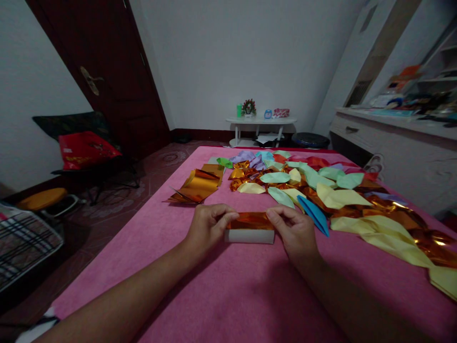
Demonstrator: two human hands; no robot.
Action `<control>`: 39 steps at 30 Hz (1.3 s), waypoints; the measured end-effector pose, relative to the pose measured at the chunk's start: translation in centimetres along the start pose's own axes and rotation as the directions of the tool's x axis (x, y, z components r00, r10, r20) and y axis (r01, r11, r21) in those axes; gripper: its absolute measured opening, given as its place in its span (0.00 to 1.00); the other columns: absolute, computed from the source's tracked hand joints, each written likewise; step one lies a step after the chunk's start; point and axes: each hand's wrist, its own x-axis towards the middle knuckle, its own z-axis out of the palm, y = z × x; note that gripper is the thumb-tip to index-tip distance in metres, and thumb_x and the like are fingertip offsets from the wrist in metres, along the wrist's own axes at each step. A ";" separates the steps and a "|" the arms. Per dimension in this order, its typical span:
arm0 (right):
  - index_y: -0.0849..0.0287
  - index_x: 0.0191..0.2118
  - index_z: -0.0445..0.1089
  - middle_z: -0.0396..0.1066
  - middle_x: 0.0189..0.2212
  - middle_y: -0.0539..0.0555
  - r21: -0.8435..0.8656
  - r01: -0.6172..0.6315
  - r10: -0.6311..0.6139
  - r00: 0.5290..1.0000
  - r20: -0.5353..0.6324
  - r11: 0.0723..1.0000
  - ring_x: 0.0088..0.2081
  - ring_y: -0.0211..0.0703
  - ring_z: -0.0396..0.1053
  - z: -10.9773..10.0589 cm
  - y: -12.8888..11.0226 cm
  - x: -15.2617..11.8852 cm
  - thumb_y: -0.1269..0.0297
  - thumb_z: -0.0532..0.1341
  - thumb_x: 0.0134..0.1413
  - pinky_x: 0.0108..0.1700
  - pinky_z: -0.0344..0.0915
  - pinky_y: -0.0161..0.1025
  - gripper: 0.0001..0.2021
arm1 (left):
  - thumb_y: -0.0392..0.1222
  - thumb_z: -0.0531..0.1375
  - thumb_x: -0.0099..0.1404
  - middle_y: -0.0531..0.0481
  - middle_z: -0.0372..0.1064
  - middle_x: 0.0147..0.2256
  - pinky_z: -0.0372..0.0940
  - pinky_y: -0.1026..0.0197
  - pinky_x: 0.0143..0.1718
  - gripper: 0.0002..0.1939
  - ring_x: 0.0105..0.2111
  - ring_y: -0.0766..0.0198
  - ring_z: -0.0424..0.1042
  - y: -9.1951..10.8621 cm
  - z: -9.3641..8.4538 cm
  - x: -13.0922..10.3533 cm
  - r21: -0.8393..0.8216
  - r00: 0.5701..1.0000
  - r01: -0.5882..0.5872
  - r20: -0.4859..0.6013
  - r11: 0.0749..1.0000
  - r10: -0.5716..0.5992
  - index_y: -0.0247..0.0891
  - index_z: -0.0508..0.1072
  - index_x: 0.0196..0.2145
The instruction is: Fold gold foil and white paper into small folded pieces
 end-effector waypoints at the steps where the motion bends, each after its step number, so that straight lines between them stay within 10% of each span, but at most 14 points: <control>1: 0.59 0.25 0.73 0.71 0.24 0.51 -0.012 0.015 -0.014 1.000 0.012 1.000 0.28 0.42 0.68 0.0 0.0 0.0 0.61 0.62 0.53 0.31 0.63 0.36 0.10 | 0.39 0.59 0.62 0.50 0.74 0.23 0.61 0.69 0.25 0.11 0.23 0.68 0.69 0.0 -0.1 0.0 0.005 1.000 -0.002 0.006 1.000 0.002 0.33 0.77 0.25; 17: 0.56 0.32 0.74 0.73 0.27 0.53 -0.342 0.425 -0.343 0.898 0.274 0.838 0.31 0.43 0.68 1.2 -0.2 -0.8 0.66 0.59 0.58 0.36 0.62 0.41 0.07 | 0.38 0.57 0.65 0.48 0.76 0.25 0.63 0.66 0.28 0.11 0.25 0.65 0.73 0.9 0.9 -0.6 0.166 0.967 -0.231 0.149 0.959 0.207 0.36 0.79 0.29; 26: 0.57 0.26 0.75 0.73 0.23 0.50 -0.179 0.122 -0.092 0.982 0.165 0.976 0.26 0.40 0.69 0.8 -0.3 -0.1 0.69 0.61 0.52 0.29 0.62 0.35 0.07 | 0.35 0.59 0.60 0.49 0.76 0.23 0.63 0.69 0.25 0.09 0.22 0.67 0.72 0.8 0.3 0.2 0.063 0.997 -0.057 0.064 0.996 0.053 0.34 0.78 0.24; 39: 0.58 0.24 0.75 0.74 0.22 0.51 -0.151 0.009 0.013 0.990 0.140 0.988 0.25 0.42 0.70 0.3 0.0 0.4 0.66 0.64 0.47 0.28 0.65 0.36 0.05 | 0.43 0.63 0.57 0.49 0.72 0.21 0.58 0.68 0.21 0.12 0.21 0.67 0.66 -0.9 0.7 0.6 -0.130 0.979 0.197 0.078 0.972 -0.188 0.32 0.77 0.23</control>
